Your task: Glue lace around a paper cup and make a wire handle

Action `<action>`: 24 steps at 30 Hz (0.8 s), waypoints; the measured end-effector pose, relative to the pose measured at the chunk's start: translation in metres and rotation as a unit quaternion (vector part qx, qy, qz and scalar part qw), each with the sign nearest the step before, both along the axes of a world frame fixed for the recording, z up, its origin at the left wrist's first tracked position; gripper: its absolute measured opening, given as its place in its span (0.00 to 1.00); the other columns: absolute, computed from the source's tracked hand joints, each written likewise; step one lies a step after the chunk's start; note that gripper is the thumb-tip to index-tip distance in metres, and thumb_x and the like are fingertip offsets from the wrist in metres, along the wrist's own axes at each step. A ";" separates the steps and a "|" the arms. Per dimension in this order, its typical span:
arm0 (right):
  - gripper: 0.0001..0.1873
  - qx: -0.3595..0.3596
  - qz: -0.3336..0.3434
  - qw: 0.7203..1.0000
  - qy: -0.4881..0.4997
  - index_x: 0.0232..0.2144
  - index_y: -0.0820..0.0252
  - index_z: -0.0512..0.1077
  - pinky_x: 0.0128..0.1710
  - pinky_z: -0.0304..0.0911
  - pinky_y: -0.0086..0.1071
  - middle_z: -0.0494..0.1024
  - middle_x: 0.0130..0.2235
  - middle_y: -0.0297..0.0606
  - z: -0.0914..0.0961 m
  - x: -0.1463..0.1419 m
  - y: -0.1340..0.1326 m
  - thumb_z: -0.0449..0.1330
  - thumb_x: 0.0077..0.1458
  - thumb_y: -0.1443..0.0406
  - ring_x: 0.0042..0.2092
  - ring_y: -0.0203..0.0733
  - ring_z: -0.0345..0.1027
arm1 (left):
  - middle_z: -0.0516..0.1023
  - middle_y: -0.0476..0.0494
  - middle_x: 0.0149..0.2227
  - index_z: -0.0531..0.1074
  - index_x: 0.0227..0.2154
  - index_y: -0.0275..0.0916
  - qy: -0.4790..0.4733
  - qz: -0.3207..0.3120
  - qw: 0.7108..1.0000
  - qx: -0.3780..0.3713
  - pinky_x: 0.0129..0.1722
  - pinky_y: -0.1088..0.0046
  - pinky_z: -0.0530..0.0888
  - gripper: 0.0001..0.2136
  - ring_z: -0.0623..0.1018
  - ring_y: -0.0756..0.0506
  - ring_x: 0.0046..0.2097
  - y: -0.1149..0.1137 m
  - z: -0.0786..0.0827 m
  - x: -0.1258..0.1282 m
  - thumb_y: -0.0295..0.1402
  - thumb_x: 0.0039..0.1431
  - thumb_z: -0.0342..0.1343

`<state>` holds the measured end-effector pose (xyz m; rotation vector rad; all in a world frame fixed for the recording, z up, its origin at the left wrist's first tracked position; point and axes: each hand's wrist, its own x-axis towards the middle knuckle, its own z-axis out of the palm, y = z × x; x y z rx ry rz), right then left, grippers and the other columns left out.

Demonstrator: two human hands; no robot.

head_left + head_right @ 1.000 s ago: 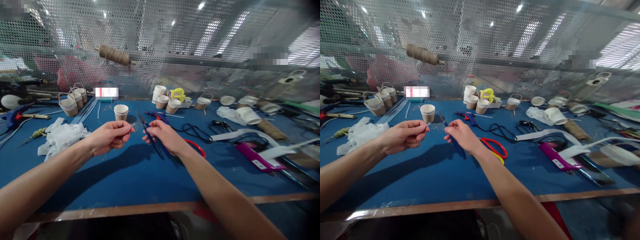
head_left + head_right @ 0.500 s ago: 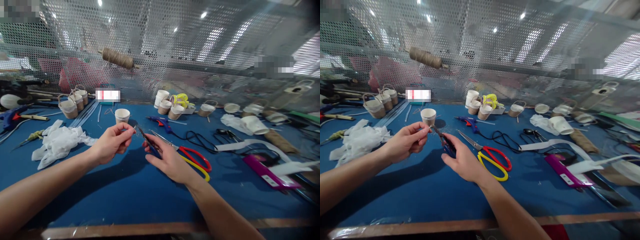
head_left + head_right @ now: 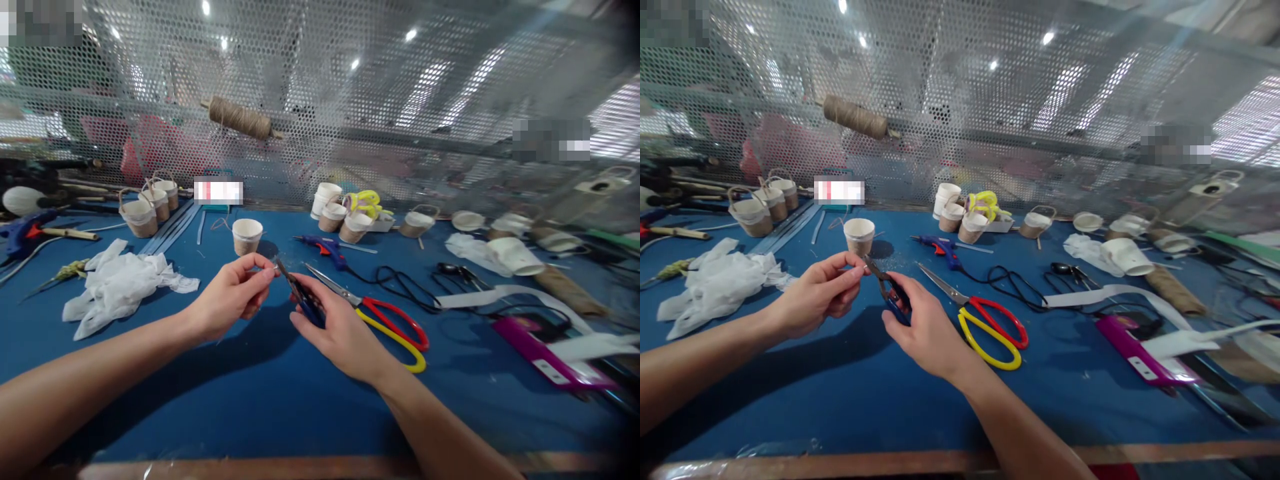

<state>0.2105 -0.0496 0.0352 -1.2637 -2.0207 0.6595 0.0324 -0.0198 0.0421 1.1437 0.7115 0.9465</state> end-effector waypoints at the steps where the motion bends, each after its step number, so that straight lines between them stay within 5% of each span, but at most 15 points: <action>1: 0.23 -0.004 -0.001 1.000 0.004 0.51 0.60 0.61 0.46 0.65 0.39 0.72 0.48 0.44 0.000 0.000 0.000 0.55 0.51 0.67 0.45 0.43 0.69 | 0.59 0.59 0.15 0.62 0.28 0.39 0.003 -0.001 1.000 0.002 0.14 0.84 0.49 0.08 0.53 0.59 0.15 0.000 0.000 0.000 0.37 0.55 0.53; 7: 0.19 -0.012 -0.007 0.999 0.030 0.48 0.60 0.65 0.40 0.68 0.34 0.76 0.39 0.40 0.000 -0.003 -0.002 0.55 0.51 0.67 0.37 0.40 0.71 | 0.60 0.58 0.17 0.62 0.31 0.39 0.093 0.032 0.992 0.075 0.15 0.83 0.53 0.06 0.57 0.57 0.17 0.000 -0.003 0.000 0.35 0.55 0.51; 11: 0.19 -0.016 0.000 0.999 0.038 0.48 0.60 0.65 0.38 0.68 0.33 0.76 0.35 0.38 0.001 -0.004 -0.003 0.54 0.52 0.67 0.35 0.39 0.71 | 0.64 0.55 0.23 0.63 0.30 0.37 0.199 0.108 0.944 0.240 0.20 0.81 0.59 0.05 0.62 0.56 0.22 0.002 -0.007 -0.001 0.33 0.54 0.52; 15: 0.20 -0.012 0.007 0.999 0.032 0.49 0.60 0.65 0.39 0.68 0.33 0.76 0.35 0.38 0.000 -0.005 -0.003 0.54 0.52 0.68 0.36 0.39 0.71 | 0.62 0.55 0.21 0.64 0.27 0.36 0.251 0.142 0.907 0.306 0.21 0.80 0.58 0.06 0.60 0.56 0.22 0.004 -0.010 -0.003 0.33 0.56 0.49; 19: 0.20 -0.004 0.010 0.999 0.031 0.49 0.59 0.65 0.40 0.68 0.33 0.76 0.39 0.39 -0.003 -0.003 -0.003 0.54 0.52 0.68 0.37 0.39 0.72 | 0.58 0.56 0.18 0.65 0.26 0.35 0.217 0.114 0.927 0.283 0.18 0.81 0.55 0.07 0.57 0.56 0.20 0.006 -0.009 -0.005 0.33 0.56 0.49; 24: 0.21 0.030 0.019 0.999 0.006 0.49 0.60 0.64 0.40 0.68 0.34 0.75 0.43 0.42 -0.003 0.001 -0.001 0.55 0.51 0.68 0.39 0.40 0.72 | 0.55 0.59 0.15 0.63 0.24 0.36 0.061 -0.015 0.991 0.120 0.14 0.83 0.52 0.09 0.53 0.58 0.16 0.008 -0.005 -0.010 0.35 0.54 0.53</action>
